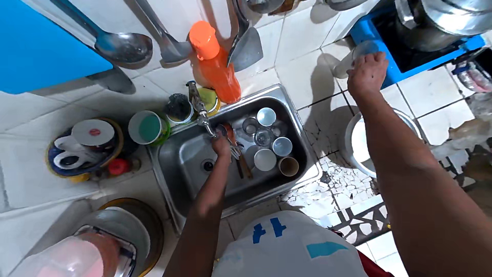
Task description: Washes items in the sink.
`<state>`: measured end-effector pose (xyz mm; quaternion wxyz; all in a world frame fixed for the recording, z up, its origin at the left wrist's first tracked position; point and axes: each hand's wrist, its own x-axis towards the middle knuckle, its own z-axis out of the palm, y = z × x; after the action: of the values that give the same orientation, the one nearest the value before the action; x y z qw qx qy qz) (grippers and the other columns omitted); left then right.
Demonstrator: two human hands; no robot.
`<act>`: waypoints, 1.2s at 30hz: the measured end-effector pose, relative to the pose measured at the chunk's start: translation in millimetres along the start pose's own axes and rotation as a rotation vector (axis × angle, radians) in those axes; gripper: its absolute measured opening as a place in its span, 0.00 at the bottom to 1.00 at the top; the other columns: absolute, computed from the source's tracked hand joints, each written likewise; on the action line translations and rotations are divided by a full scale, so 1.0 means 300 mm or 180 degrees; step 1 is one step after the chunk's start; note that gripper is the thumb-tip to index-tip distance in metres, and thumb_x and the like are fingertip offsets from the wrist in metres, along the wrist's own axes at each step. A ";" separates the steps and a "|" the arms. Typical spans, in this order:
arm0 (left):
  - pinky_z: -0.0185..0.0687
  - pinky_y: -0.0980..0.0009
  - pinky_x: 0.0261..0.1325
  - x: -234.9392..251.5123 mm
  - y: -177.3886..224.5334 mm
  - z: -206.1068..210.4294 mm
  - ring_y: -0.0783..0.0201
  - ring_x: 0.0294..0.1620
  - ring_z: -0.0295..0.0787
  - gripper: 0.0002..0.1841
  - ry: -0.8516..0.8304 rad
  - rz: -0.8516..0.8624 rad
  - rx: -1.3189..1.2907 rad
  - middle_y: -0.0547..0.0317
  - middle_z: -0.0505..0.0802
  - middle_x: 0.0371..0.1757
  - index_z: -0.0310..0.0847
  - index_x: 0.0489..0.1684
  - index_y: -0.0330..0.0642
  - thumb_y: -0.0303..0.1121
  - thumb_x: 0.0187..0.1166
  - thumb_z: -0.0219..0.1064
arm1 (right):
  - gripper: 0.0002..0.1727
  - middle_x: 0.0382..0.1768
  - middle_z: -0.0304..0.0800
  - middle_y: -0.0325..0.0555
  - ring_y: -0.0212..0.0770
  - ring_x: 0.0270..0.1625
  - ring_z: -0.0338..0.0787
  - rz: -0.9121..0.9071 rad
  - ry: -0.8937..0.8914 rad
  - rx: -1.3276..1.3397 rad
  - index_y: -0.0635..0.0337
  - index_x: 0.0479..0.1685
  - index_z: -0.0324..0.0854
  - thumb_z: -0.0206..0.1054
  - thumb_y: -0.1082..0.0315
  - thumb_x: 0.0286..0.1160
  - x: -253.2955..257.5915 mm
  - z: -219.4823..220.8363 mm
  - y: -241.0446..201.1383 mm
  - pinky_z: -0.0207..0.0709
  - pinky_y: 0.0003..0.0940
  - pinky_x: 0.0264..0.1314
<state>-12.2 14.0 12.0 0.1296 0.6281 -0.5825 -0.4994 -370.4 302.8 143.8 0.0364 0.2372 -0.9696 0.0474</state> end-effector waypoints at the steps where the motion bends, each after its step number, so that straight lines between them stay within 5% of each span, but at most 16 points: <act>1: 0.73 0.41 0.74 0.000 -0.004 -0.012 0.40 0.70 0.82 0.30 -0.0003 0.0234 0.0128 0.33 0.86 0.67 0.76 0.73 0.32 0.53 0.94 0.48 | 0.17 0.60 0.85 0.77 0.79 0.75 0.75 -0.0061 -0.0036 -0.0010 0.76 0.57 0.81 0.59 0.69 0.83 -0.003 0.009 0.000 0.65 0.74 0.73; 5: 0.63 0.42 0.86 -0.003 -0.060 -0.064 0.40 0.87 0.66 0.26 -0.0619 0.1789 0.1517 0.40 0.69 0.89 0.67 0.87 0.41 0.30 0.88 0.57 | 0.17 0.54 0.88 0.75 0.77 0.66 0.84 -0.0133 0.0019 0.0220 0.74 0.54 0.82 0.56 0.67 0.87 -0.079 -0.064 -0.115 0.68 0.74 0.70; 8: 0.47 0.33 0.89 -0.029 -0.160 -0.056 0.40 0.94 0.49 0.24 -0.1273 0.2730 0.2685 0.47 0.67 0.91 0.78 0.80 0.50 0.43 0.87 0.62 | 0.18 0.50 0.90 0.70 0.72 0.61 0.87 -0.0433 0.0182 0.0722 0.71 0.52 0.84 0.56 0.62 0.88 -0.253 -0.198 -0.304 0.72 0.70 0.69; 10: 0.25 0.23 0.88 -0.049 -0.232 -0.042 0.40 0.97 0.32 0.26 -0.1749 0.2748 0.3278 0.51 0.59 0.95 0.77 0.82 0.63 0.55 0.87 0.58 | 0.17 0.47 0.91 0.66 0.68 0.57 0.90 -0.0878 0.0238 0.1058 0.68 0.50 0.86 0.59 0.62 0.88 -0.409 -0.257 -0.449 0.77 0.66 0.65; 12: 0.16 0.20 0.84 -0.059 -0.289 -0.041 0.38 0.97 0.23 0.29 -0.2067 0.2539 0.3581 0.49 0.48 0.98 0.74 0.85 0.67 0.61 0.87 0.53 | 0.12 0.44 0.93 0.62 0.64 0.53 0.92 -0.1471 0.0204 0.1330 0.65 0.47 0.89 0.63 0.66 0.83 -0.557 -0.248 -0.589 0.81 0.63 0.61; 16: 0.28 0.27 0.89 -0.089 -0.281 -0.071 0.36 0.95 0.44 0.31 -0.2243 0.2374 0.3610 0.42 0.71 0.88 0.75 0.82 0.47 0.57 0.87 0.57 | 0.07 0.38 0.94 0.54 0.56 0.48 0.94 -0.2483 -0.0168 0.1409 0.62 0.43 0.90 0.67 0.75 0.74 -0.711 -0.088 -0.800 0.85 0.54 0.55; 20: 0.29 0.34 0.92 -0.078 -0.277 -0.118 0.41 0.97 0.40 0.29 -0.2392 0.2478 0.3422 0.52 0.65 0.93 0.74 0.83 0.48 0.52 0.87 0.57 | 0.09 0.40 0.93 0.58 0.59 0.51 0.92 -0.2597 -0.0874 0.1008 0.65 0.49 0.88 0.64 0.75 0.77 -0.725 0.073 -0.889 0.83 0.53 0.55; 24: 0.50 0.41 0.91 -0.049 -0.345 -0.158 0.41 0.89 0.63 0.27 -0.1405 0.2902 0.2644 0.42 0.78 0.83 0.83 0.72 0.41 0.50 0.86 0.56 | 0.11 0.43 0.93 0.60 0.61 0.53 0.92 -0.2442 -0.1238 0.0727 0.68 0.51 0.87 0.62 0.75 0.80 -0.720 0.190 -0.911 0.81 0.55 0.59; 27: 0.66 0.39 0.82 -0.057 -0.380 -0.161 0.33 0.82 0.71 0.31 0.0075 0.2149 0.1771 0.30 0.77 0.80 0.77 0.75 0.30 0.46 0.79 0.65 | 0.11 0.45 0.93 0.60 0.59 0.54 0.91 -0.2363 -0.1462 0.0449 0.68 0.52 0.87 0.60 0.73 0.82 -0.720 0.227 -0.919 0.78 0.56 0.64; 29: 0.66 0.42 0.82 -0.054 -0.371 -0.139 0.31 0.83 0.68 0.41 0.1005 0.0851 0.1361 0.25 0.72 0.82 0.65 0.83 0.26 0.48 0.76 0.71 | 0.12 0.43 0.94 0.59 0.59 0.52 0.92 -0.2325 -0.1528 0.0348 0.69 0.50 0.87 0.59 0.74 0.82 -0.729 0.241 -0.926 0.74 0.58 0.67; 32: 0.68 0.43 0.82 -0.039 -0.310 -0.148 0.35 0.85 0.66 0.47 0.1034 -0.1161 0.1075 0.28 0.71 0.83 0.66 0.84 0.34 0.67 0.76 0.65 | 0.15 0.45 0.94 0.59 0.58 0.53 0.92 -0.2343 -0.1745 0.0171 0.69 0.54 0.87 0.54 0.76 0.85 -0.746 0.235 -0.926 0.70 0.62 0.73; 36: 0.63 0.42 0.84 -0.014 -0.266 -0.095 0.32 0.88 0.56 0.55 0.0500 -0.1461 0.0929 0.24 0.58 0.89 0.55 0.89 0.30 0.73 0.76 0.58 | 0.15 0.48 0.94 0.59 0.58 0.53 0.92 -0.2319 -0.1836 0.0010 0.72 0.55 0.85 0.54 0.78 0.83 -0.754 0.224 -0.920 0.69 0.60 0.75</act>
<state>58.7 28.6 -32.2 -0.0340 0.7923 -0.4789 -0.3764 -45.5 155.0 76.5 -0.2209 0.5659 -0.7936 -0.0348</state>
